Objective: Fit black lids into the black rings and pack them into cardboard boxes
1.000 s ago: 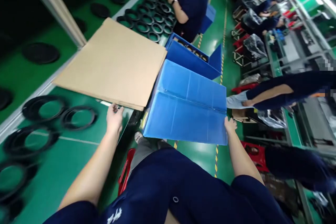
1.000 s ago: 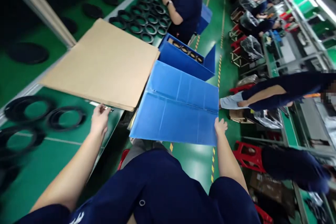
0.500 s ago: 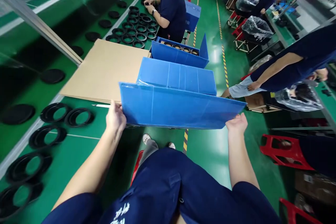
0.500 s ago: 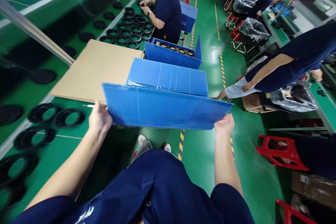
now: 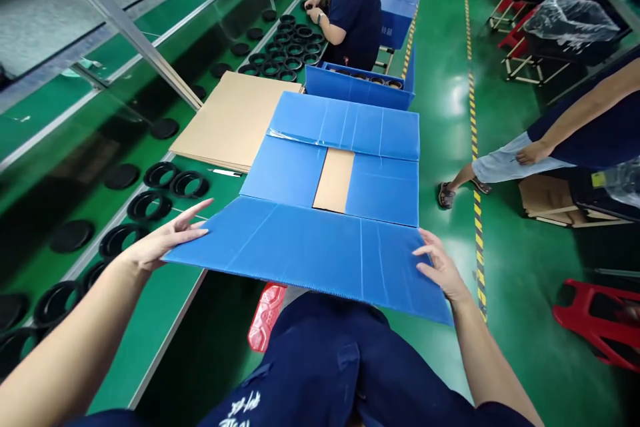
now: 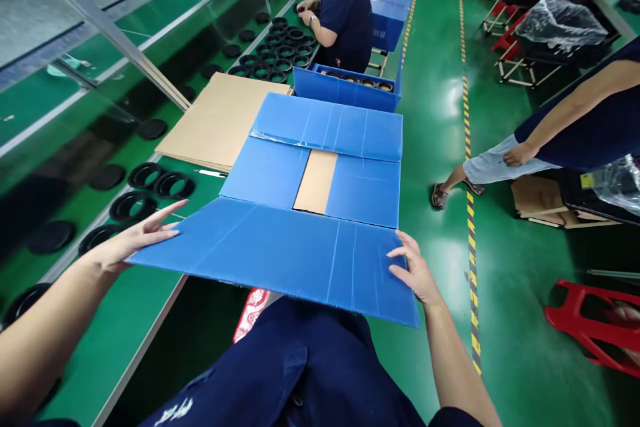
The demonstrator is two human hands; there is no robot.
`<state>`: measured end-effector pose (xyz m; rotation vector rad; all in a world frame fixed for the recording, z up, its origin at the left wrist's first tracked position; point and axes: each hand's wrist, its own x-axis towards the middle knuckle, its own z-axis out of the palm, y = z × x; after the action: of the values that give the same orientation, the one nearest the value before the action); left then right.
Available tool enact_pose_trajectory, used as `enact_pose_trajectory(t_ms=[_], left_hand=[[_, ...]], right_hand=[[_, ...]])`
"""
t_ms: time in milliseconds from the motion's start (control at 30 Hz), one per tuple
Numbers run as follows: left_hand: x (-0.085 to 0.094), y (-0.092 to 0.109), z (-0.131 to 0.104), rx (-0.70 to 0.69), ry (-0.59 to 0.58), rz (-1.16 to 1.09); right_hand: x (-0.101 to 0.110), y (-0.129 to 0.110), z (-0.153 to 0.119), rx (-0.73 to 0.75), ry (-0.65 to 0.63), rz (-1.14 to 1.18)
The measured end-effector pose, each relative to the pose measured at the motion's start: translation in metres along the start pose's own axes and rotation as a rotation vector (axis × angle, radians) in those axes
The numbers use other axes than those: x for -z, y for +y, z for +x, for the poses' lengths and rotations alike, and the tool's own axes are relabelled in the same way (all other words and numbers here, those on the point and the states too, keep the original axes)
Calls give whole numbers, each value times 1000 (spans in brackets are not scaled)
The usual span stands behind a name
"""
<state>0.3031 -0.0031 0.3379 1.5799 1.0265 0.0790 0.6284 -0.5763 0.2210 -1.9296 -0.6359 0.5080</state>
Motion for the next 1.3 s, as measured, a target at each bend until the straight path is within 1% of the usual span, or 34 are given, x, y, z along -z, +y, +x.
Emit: enact_pose_trajectory(t_ms=[33, 67, 100, 133, 167, 233, 267, 300, 333, 367, 400, 433, 467, 533, 567, 600, 633, 667, 733, 800, 867, 900, 933, 967, 1000, 1033, 1067, 1100, 1133, 1200, 1233, 1267, 1300], left_hand=[[-2, -8, 1, 79, -107, -5], [-7, -17, 4, 133, -171, 18], [-15, -28, 8, 134, -178, 82], [-25, -40, 13, 74, -124, 188], [-38, -50, 18, -24, -40, 323], [-66, -68, 31, -275, 120, 604], [-79, -74, 38, -398, 142, 723], [-89, -77, 46, -502, 112, 819], [-95, -77, 53, -580, 42, 895], [-99, -76, 60, -634, -44, 960], [-99, -73, 67, -670, -126, 1018], [-96, -69, 74, -695, -193, 1069], [-91, -64, 79, -716, -244, 1112], [-81, -50, 86, -762, -334, 1172], [-79, -41, 88, -794, -370, 1187], [-80, -31, 91, -834, -388, 1196], [-86, -20, 94, -884, -385, 1197], [-96, -7, 99, -947, -378, 1193], [-127, 19, 114, -1099, -400, 1175], [-166, 44, 137, -1261, -540, 1172], [-203, 64, 159, -1392, -685, 1223], [-217, 72, 167, -1447, -744, 1253], [-228, 81, 173, -1496, -783, 1272], [-234, 89, 175, -1541, -798, 1270], [-234, 99, 173, -1581, -793, 1244], [-230, 111, 169, -1613, -773, 1202], [-219, 125, 162, -1632, -750, 1157], [-203, 141, 153, -1636, -732, 1122], [-182, 159, 143, -1620, -724, 1108], [-129, 193, 127, -1512, -691, 1154], [-98, 207, 121, -1420, -623, 1202], [-68, 217, 118, -1310, -522, 1254], [-38, 222, 118, -1202, -377, 1277]], right_hand=[[-2, 4, -1, 6, -53, -81], [-5, 9, -3, 13, -91, -177], [-11, 13, -4, 24, -114, -286], [-19, 16, -6, 38, -115, -399], [-26, 18, -7, 56, -102, -505], [-41, 15, -3, 106, -70, -636], [-46, 10, 5, 132, -55, -636], [-49, 2, 19, 151, -40, -584], [-51, -7, 39, 150, -21, -477], [-51, -17, 64, 107, 14, -312], [-51, -27, 96, 42, 63, -130], [-52, -38, 131, -66, 118, 87], [-52, -47, 168, -216, 192, 314], [-55, -65, 238, -329, 263, 471], [-57, -73, 268, -358, 300, 519], [-59, -81, 292, -362, 329, 543], [-60, -90, 312, -362, 364, 575], [-60, -99, 327, -354, 401, 605], [-55, -120, 349, -327, 476, 669], [-42, -145, 367, -287, 543, 731], [-24, -171, 385, -244, 570, 760], [-15, -182, 394, -226, 571, 758], [-8, -192, 401, -211, 568, 746], [-2, -199, 407, -198, 563, 725], [1, -203, 412, -186, 557, 694], [2, -204, 415, -173, 550, 656], [1, -201, 415, -158, 541, 611], [-3, -197, 414, -143, 529, 559], [-10, -189, 412, -130, 513, 498], [-30, -171, 401, -105, 453, 357], [-44, -161, 394, -92, 397, 280], [-58, -152, 384, -74, 319, 202], [-72, -143, 372, -48, 223, 125]])
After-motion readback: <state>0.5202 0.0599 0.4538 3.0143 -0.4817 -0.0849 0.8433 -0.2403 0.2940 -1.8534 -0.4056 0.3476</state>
